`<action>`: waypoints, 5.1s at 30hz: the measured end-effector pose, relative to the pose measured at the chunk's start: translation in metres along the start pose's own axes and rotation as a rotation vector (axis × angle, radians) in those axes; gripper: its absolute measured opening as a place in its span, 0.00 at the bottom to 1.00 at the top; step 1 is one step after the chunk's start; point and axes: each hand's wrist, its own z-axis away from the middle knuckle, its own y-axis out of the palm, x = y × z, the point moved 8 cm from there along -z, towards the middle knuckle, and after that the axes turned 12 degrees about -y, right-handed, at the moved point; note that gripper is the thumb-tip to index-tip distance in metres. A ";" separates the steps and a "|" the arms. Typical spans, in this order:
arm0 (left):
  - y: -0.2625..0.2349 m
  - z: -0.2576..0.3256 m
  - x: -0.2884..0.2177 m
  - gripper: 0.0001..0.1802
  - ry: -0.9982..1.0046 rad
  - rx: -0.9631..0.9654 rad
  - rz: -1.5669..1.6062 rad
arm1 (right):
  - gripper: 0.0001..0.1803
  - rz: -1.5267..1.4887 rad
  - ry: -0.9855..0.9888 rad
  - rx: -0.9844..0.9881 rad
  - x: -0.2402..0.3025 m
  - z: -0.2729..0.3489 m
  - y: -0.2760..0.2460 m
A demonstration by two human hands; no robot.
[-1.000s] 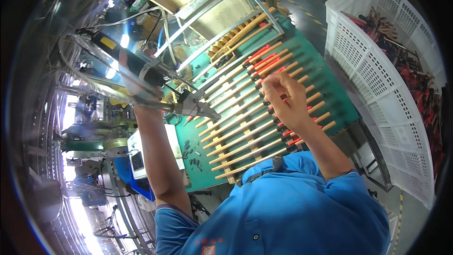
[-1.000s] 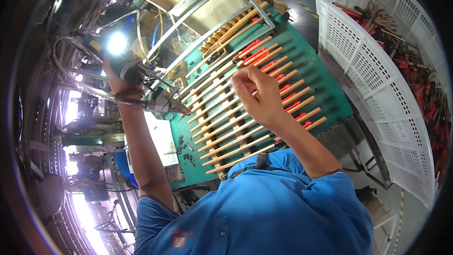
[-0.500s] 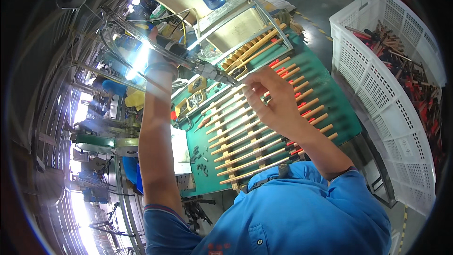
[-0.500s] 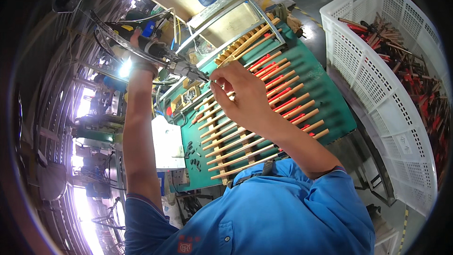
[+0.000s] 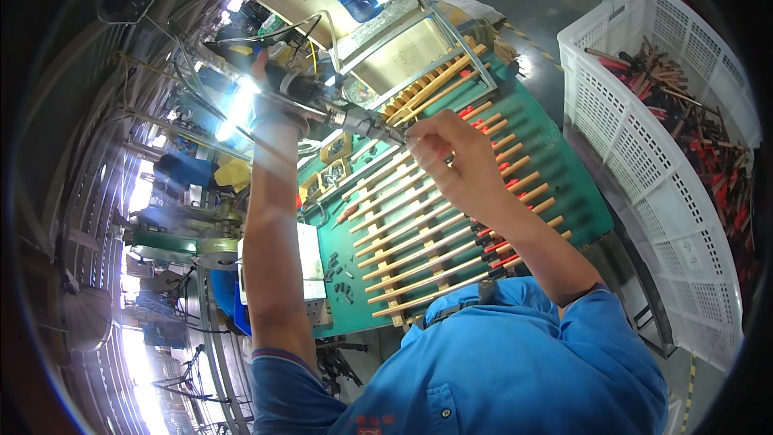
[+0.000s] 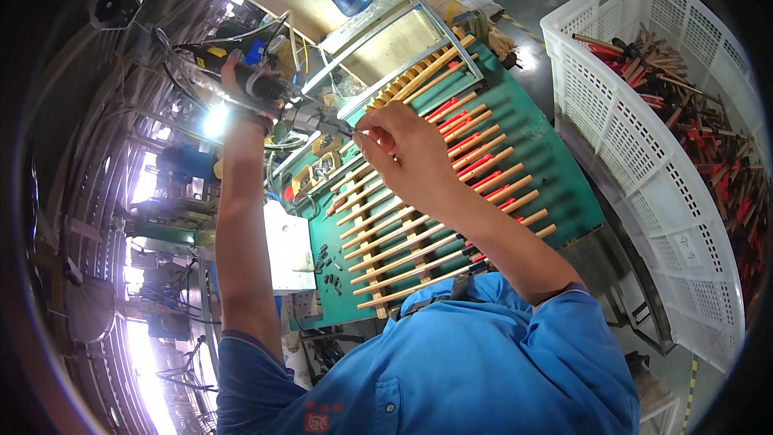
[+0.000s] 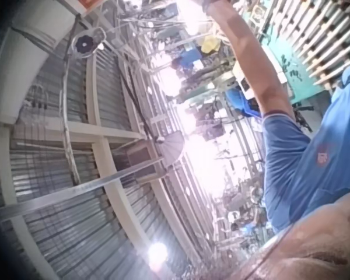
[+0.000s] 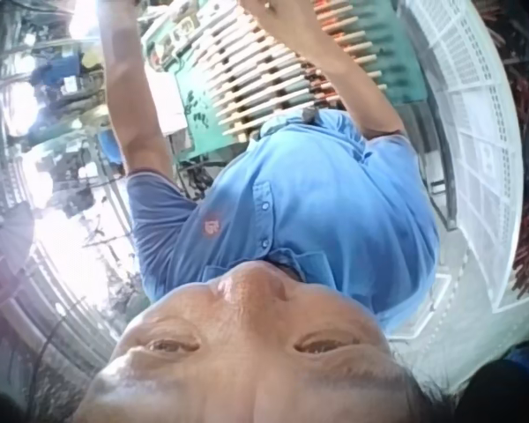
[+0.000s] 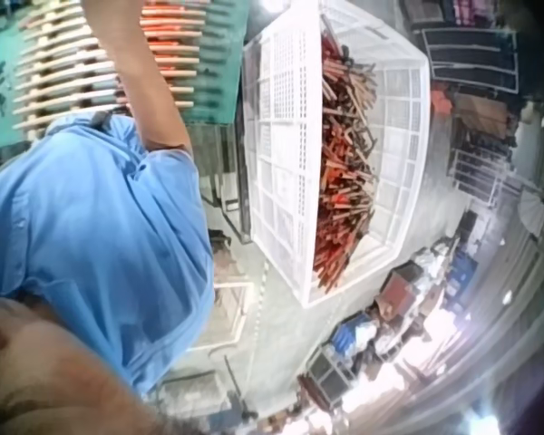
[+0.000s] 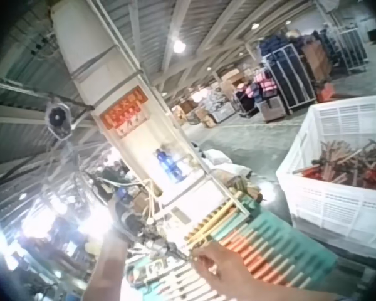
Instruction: The person arranges wooden batons with red tips on a green workbench, then uses a pneumatic tool to attach metal fittings to the baton ends. The person repeatedly picks up batons, aligns them with the tool, and secures the fittings before placing them back on the rack.
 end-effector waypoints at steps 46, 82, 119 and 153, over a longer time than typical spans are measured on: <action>-0.029 0.108 -0.015 0.07 0.132 1.343 1.063 | 0.08 -0.312 -0.127 0.293 0.051 0.058 0.131; -0.032 0.094 -0.021 0.13 0.176 1.223 1.012 | 0.11 -0.433 -0.050 0.280 0.058 0.068 0.127; -0.088 0.045 0.031 0.21 0.290 -0.026 0.029 | 0.12 -0.070 0.243 0.457 -0.058 0.092 0.110; -0.019 0.015 0.103 0.18 -0.049 0.384 0.417 | 0.11 -1.081 0.705 -0.046 -0.071 0.129 0.087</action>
